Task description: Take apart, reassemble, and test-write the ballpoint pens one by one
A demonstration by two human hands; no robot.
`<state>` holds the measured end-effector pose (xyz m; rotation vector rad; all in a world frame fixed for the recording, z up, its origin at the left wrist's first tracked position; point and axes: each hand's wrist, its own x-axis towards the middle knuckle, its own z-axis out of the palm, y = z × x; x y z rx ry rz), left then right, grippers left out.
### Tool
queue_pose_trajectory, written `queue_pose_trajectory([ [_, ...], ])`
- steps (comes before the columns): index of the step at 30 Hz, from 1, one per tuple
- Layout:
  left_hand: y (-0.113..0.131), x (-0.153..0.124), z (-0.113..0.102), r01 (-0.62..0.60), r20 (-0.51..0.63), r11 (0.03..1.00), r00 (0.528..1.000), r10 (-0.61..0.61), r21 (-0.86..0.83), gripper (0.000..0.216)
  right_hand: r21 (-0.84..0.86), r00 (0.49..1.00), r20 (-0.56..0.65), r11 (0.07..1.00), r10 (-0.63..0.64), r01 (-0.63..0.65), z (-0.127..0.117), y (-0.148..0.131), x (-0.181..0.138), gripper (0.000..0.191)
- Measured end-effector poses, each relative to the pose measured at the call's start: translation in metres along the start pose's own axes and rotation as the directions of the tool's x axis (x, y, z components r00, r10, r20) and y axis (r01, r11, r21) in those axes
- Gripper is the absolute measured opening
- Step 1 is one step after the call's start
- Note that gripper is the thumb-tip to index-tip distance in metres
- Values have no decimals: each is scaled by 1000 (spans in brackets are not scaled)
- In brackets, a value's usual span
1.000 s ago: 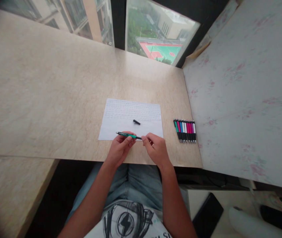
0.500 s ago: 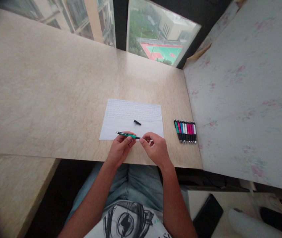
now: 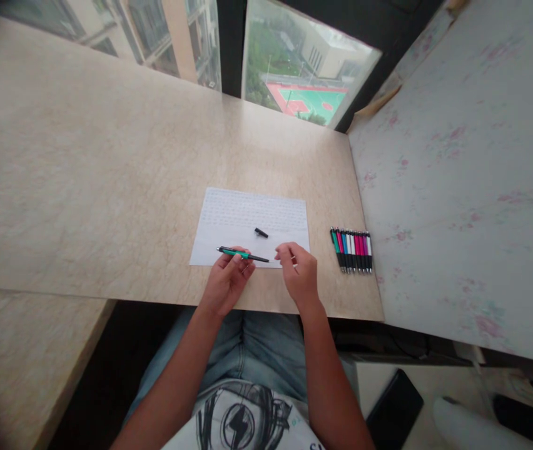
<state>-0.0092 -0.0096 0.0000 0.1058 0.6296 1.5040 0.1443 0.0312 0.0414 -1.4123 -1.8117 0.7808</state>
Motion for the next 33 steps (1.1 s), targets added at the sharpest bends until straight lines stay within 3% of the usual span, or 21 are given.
queue_pose_trajectory([
  [3, 0, 0, 1, 0, 7, 1000, 1000, 0, -6, 20, -249, 997, 20, 966, -69, 72, 18, 6, 14, 19],
  [9, -1, 0, 2, 3, 8, 1000, 1000, -3, -1, 19, -429, 996, 61, 900, -62, 82, 48, 9, 37, 23],
  [24, -2, 1, 1, -6, 14, 1000, 1000, 6, 26, 20, -427, 992, 83, 897, -90, 117, 58, 13, 42, 19],
  [28, 0, 1, 2, 3, -2, 1000, 1000, -3, 31, 19, -266, 997, 45, 962, -57, 67, 52, 13, 35, 19],
  [30, 0, 0, 2, 1, -10, 999, 1000, -1, 40, 19, -75, 1000, -9, 997, 24, -24, 43, 14, 24, 18],
  [33, 0, -1, 2, -2, -7, 999, 1000, 3, 54, 19, 224, 978, -63, 958, 198, -179, 24, 14, 4, 22],
])
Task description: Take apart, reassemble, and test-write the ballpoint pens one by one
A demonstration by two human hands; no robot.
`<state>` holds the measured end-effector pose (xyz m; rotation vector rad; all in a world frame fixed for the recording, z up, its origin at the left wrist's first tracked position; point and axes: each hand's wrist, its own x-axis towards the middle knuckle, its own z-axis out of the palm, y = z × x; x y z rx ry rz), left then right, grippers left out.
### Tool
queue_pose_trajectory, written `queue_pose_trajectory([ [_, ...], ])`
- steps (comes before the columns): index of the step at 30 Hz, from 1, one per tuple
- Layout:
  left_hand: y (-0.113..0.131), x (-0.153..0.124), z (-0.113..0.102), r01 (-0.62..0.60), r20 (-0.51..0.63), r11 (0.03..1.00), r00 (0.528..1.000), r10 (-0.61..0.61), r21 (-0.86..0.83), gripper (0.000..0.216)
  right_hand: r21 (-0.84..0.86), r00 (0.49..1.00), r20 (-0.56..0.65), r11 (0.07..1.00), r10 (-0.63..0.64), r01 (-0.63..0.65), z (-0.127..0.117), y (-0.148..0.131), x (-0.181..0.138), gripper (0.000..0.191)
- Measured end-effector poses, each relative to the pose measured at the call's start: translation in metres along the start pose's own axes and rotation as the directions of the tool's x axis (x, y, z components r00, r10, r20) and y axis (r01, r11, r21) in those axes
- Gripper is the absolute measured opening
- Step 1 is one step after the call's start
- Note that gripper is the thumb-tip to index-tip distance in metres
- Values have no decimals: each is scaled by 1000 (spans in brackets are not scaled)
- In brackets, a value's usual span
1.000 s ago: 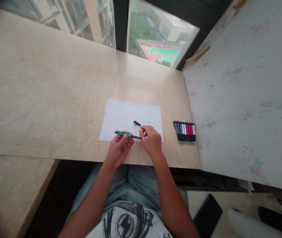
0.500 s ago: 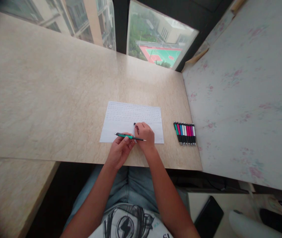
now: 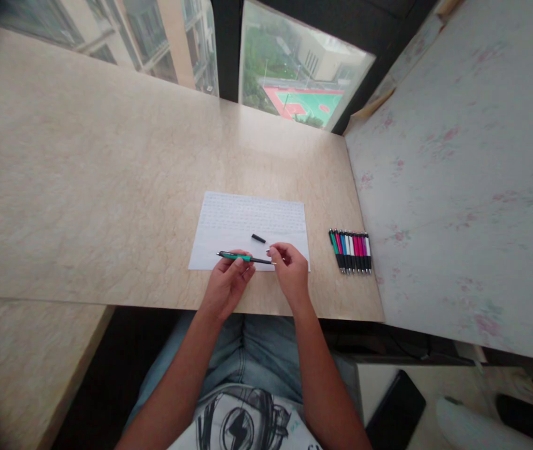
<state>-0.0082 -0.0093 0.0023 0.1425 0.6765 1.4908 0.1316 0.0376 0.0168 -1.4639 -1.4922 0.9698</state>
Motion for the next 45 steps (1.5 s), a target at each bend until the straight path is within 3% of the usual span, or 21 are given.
queue_pose_trajectory([
  [3, -1, 0, -1, -1, 1, 1000, 1000, 1, 15, 19, 136, 998, -48, 990, 48, -41, -19, -4, -16, 25],
  [10, -2, 2, -3, -13, -6, 998, 1000, 13, 57, 19, 128, 995, -95, 992, 14, -2, -32, -19, -29, 23],
  [27, -2, 3, -3, -14, 14, 998, 1000, 13, 69, 18, -50, 994, 5, 993, -106, 106, -28, -22, -30, 16],
  [34, -2, 2, -3, -19, 17, 998, 1000, 18, 67, 16, -131, 995, 70, 988, -69, 78, -30, -27, -27, 16],
  [39, -2, 1, -1, -17, 10, 997, 1000, 16, 80, 17, -266, 984, 158, 956, -87, 128, -35, -38, -23, 35],
  [42, -2, 1, 0, -14, 14, 997, 1000, 13, 76, 19, -258, 982, 176, 960, -62, 107, -34, -38, -20, 42],
  [45, -2, 1, 0, -11, 15, 997, 1000, 10, 76, 20, -179, 986, 161, 980, -53, 82, -33, -33, -19, 34],
])
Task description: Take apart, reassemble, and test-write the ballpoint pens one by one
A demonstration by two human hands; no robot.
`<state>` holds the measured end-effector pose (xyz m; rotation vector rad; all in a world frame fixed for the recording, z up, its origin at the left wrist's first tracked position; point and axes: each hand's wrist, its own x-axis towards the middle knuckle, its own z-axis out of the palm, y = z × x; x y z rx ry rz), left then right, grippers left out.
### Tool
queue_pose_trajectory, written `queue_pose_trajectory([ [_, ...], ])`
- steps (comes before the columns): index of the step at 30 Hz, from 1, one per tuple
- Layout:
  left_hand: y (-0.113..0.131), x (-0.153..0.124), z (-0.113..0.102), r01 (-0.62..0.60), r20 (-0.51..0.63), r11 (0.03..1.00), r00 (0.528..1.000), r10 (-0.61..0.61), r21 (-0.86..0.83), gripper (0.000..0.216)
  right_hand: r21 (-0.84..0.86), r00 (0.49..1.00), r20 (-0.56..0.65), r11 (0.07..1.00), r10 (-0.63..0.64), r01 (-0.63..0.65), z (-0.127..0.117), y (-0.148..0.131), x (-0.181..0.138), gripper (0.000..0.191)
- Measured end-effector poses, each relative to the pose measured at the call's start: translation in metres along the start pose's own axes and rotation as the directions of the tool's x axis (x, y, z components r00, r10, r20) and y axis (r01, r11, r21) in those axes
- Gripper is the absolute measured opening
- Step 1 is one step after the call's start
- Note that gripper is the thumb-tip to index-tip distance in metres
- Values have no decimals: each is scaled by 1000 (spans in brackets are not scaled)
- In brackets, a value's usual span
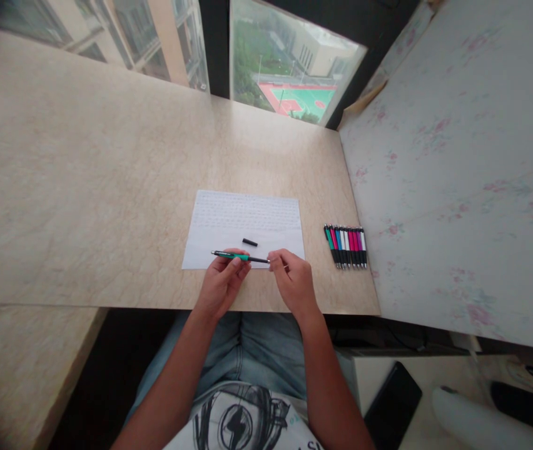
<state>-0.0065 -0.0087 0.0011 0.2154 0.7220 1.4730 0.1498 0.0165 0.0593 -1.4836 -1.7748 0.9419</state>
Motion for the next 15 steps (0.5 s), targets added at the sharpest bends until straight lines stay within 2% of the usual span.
queue_pose_trajectory([
  [4, -2, 1, -2, -4, 1, 1000, 1000, 4, -1, 19, 117, 998, -40, 992, -40, 44, 2, 6, -2, 30],
  [8, -3, 1, -4, -11, 1, 1000, 1000, 11, 3, 19, 57, 997, -10, 995, -76, 76, 1, 6, -3, 17],
  [12, -2, 1, -2, -11, -7, 1000, 1000, 11, 7, 19, -15, 999, -4, 999, -34, 34, 0, 3, 0, 28],
  [15, -1, 1, -2, -9, -7, 1000, 1000, 9, 7, 19, -29, 998, -1, 997, -66, 66, -1, 1, 1, 26],
])
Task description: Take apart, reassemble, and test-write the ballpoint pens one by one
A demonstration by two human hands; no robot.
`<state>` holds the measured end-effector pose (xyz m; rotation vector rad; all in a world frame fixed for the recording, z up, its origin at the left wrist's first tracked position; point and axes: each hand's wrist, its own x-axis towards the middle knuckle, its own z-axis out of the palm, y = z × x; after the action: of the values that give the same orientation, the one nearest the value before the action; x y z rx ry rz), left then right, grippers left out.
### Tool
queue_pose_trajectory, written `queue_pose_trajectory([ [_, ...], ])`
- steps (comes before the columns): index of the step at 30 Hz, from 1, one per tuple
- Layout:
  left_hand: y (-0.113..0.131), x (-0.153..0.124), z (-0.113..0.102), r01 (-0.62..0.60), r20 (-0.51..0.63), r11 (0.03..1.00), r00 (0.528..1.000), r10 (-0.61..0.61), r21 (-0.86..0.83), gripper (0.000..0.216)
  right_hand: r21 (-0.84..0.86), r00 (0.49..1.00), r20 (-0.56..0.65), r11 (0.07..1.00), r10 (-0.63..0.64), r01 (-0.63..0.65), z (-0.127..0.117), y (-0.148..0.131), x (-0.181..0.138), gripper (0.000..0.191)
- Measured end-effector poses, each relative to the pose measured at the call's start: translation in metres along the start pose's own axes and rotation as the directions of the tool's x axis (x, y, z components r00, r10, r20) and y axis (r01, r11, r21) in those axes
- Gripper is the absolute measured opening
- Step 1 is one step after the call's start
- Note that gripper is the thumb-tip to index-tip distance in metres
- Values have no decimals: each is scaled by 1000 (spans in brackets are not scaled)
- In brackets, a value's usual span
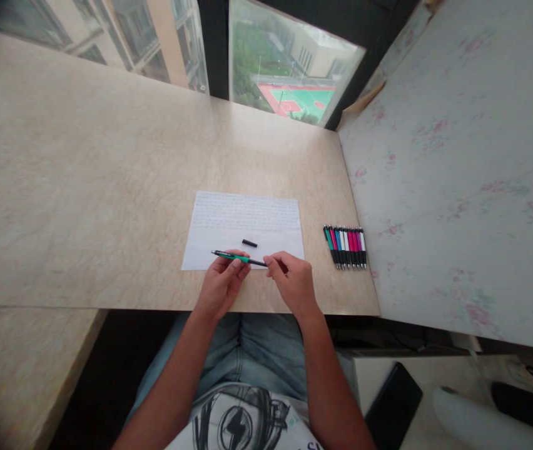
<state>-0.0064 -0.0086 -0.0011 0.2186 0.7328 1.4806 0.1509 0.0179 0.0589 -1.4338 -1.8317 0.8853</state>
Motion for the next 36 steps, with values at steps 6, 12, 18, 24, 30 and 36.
queue_pose_trajectory([
  [6, 0, 0, -1, 4, 7, 1000, 1000, -3, -19, 19, 0, 995, -28, 995, -95, 95, 0, 1, -6, 22],
  [12, 1, -1, 0, 17, 16, 1000, 1000, -17, -12, 18, -60, 1000, 9, 998, -3, 4, 1, 4, -6, 36],
  [18, 1, -1, 0, 7, 21, 1000, 1000, -7, 0, 17, -13, 999, 14, 999, -37, 37, 0, 0, -5, 22],
  [24, -1, 0, -2, 9, 18, 1000, 1000, -10, 18, 16, -165, 993, 61, 980, -106, 115, -2, 0, -3, 34],
  [30, -1, 0, -2, 14, 17, 1000, 1000, -14, 18, 18, -152, 995, 41, 984, -87, 92, -5, -1, -4, 25],
  [36, 0, 0, -1, 18, 13, 1000, 1000, -18, -3, 18, -174, 992, 65, 977, -112, 122, -3, 1, -5, 21],
])
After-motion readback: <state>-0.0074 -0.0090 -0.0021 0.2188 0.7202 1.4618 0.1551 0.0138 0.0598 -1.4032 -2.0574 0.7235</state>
